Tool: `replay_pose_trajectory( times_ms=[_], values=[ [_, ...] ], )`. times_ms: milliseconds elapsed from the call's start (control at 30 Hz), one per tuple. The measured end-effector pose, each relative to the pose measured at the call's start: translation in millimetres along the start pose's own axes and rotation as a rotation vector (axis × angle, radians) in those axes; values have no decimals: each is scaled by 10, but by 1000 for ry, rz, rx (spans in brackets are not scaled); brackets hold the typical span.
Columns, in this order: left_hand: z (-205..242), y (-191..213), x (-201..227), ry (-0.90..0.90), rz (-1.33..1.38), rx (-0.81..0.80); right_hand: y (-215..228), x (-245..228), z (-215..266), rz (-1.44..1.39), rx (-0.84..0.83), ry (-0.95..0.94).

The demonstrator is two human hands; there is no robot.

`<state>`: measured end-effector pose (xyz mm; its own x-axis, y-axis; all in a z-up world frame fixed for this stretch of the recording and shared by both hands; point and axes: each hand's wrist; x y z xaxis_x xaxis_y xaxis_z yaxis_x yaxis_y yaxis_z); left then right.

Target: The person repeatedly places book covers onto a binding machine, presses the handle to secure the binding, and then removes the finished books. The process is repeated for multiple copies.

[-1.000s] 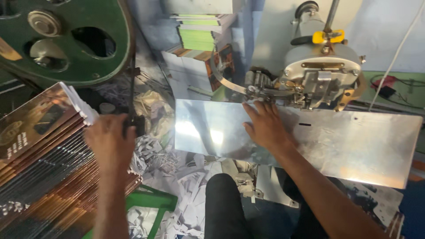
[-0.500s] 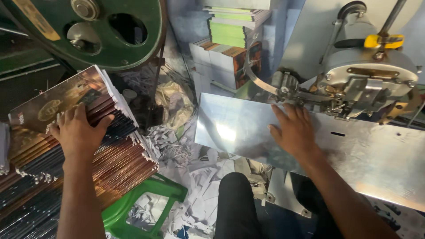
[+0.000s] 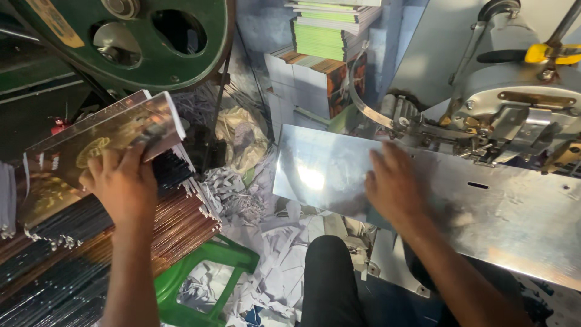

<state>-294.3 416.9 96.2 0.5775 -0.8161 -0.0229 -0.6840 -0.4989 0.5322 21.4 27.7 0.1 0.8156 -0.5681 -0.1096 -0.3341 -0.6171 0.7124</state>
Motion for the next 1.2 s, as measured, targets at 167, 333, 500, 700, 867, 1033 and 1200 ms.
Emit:
replay_pose_trajectory(
  times_ms=[167, 333, 500, 700, 867, 1033, 1200],
  values=[
    [76, 61, 240, -40, 28, 60, -318, -573, -243, -445, -77, -36],
    [138, 150, 489, -27, 0, 49, -538, -1268, -713, -1205, -410, -242],
    [163, 257, 756, -68, -18, 56, -474, -1915, -1114, -1661, -860, -508],
    [242, 423, 1099, -71, 81, 60, -330, -2293, -1299, -1842, -1056, -525],
    [288, 482, 1226, -79, 110, 44, -272, -2103, -1304, -1883, -1102, -634],
    [324, 499, 1314, -90, 131, 30, -305, -2008, -1284, -1623, -979, -556],
    [350, 599, 1467, -55, 349, -85, -334, -1859, -1062, -1662, -835, -616]
  ],
)
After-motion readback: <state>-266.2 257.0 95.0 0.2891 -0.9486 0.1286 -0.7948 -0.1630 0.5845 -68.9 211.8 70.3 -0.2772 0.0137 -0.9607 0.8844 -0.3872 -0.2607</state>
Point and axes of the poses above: each hand's wrist, its own z-axis away from the middle knuckle, its own y-axis out of the back of the hand, x = y × z, and after that the axes turned 8 degrees about z, right-handed
